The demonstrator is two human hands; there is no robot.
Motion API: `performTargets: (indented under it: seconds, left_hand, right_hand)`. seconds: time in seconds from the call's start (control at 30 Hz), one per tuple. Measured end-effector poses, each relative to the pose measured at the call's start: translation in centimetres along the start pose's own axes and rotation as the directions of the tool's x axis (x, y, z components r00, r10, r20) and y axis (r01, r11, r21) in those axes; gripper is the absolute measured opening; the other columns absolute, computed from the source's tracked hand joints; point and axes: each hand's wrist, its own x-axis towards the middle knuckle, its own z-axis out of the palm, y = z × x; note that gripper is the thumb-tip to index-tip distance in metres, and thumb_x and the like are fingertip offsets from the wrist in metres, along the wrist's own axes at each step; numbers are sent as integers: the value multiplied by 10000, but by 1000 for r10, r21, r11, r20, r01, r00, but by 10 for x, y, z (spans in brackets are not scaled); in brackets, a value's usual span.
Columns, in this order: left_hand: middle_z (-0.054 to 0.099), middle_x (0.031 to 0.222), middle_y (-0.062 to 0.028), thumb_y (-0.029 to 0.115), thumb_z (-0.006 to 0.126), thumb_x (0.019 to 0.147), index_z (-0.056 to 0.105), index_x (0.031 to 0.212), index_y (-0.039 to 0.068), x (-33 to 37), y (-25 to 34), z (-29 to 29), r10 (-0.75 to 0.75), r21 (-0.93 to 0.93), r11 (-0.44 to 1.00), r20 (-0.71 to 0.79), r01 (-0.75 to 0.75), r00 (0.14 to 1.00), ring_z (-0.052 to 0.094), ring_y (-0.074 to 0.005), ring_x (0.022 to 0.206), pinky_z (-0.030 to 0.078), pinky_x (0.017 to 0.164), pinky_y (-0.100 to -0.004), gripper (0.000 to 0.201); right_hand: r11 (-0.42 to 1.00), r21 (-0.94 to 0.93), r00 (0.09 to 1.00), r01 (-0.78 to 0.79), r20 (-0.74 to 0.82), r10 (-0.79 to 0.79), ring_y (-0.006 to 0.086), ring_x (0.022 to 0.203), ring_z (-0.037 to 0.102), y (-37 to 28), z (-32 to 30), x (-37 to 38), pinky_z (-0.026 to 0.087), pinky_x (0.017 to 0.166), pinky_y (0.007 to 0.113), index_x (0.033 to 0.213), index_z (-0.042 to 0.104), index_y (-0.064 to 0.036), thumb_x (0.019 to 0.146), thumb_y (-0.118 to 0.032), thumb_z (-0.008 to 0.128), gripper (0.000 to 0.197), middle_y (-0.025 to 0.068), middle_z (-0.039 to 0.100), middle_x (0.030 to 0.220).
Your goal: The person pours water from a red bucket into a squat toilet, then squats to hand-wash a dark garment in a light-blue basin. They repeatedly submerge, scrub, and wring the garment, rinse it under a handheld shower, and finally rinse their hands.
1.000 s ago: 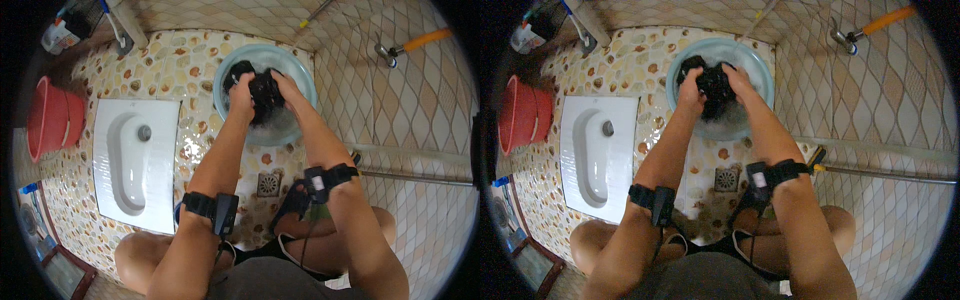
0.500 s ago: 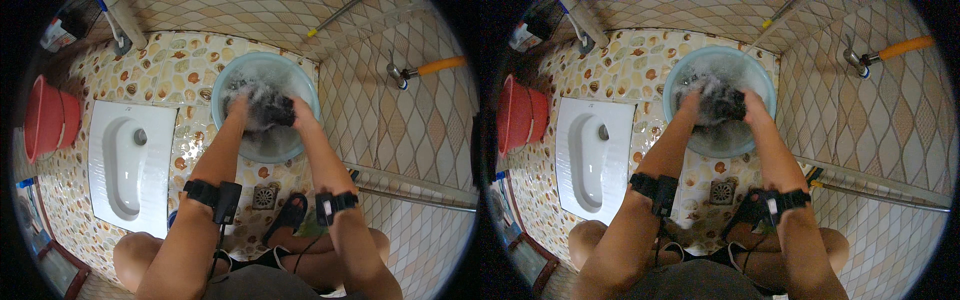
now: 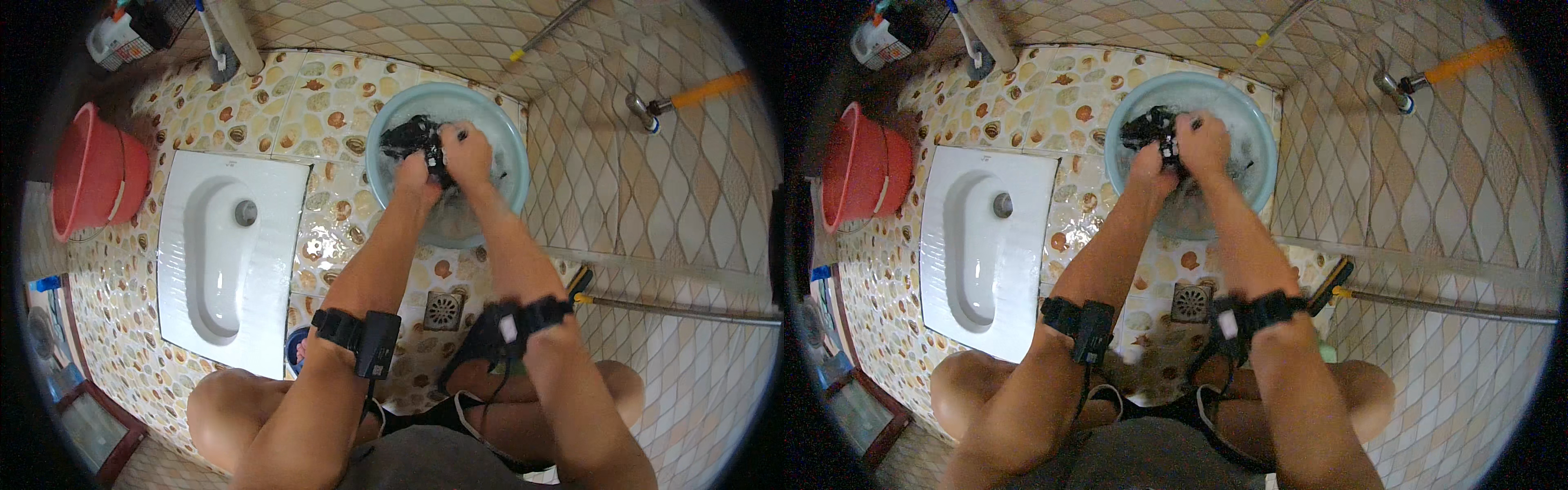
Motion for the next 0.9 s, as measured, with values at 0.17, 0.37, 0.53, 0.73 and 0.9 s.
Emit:
performTargets:
  seconds: [0.17,0.37,0.53,0.73,0.9]
  left_hand:
    - [685,931,-76,156,583,885,643,1107,65,-8,17,-9,30,348,937,-27,-19,999,672,-288,858,566,720,-433,248]
    - [630,985,-108,62,628,793,587,1144,60,-34,7,9,142,474,878,-123,-68,982,632,-277,903,551,754,-420,353]
    - [626,1095,-116,141,729,808,514,1279,51,-13,9,8,278,500,821,69,-274,958,625,-303,930,549,761,-435,526]
    - [591,1219,-171,211,726,849,489,1335,44,21,-4,-27,237,666,737,-92,-118,967,598,-316,1050,527,830,-481,566]
    - [589,1243,-198,351,537,941,519,1298,-8,41,-1,-22,109,615,783,-275,88,955,584,-350,1078,470,951,-461,507]
  right_hand:
    - [875,-181,883,450,-56,-466,377,873,639,13,5,-9,489,776,407,848,685,-5,845,-354,648,352,225,674,856]
    - [997,36,994,-70,92,66,288,1023,614,35,-15,36,456,912,374,1007,669,-7,873,-431,638,446,191,648,1049]
    - [987,-44,988,154,-1,-154,388,1125,558,112,4,48,439,963,439,1226,579,-14,885,-537,612,625,237,561,1253]
    - [979,-198,964,-45,250,95,377,1145,557,139,25,40,422,1001,422,1248,573,-12,914,-482,590,577,236,579,1249]
    - [917,-352,965,188,239,-106,357,1022,629,95,8,53,480,902,442,1128,648,-26,870,-319,643,390,193,657,1155]
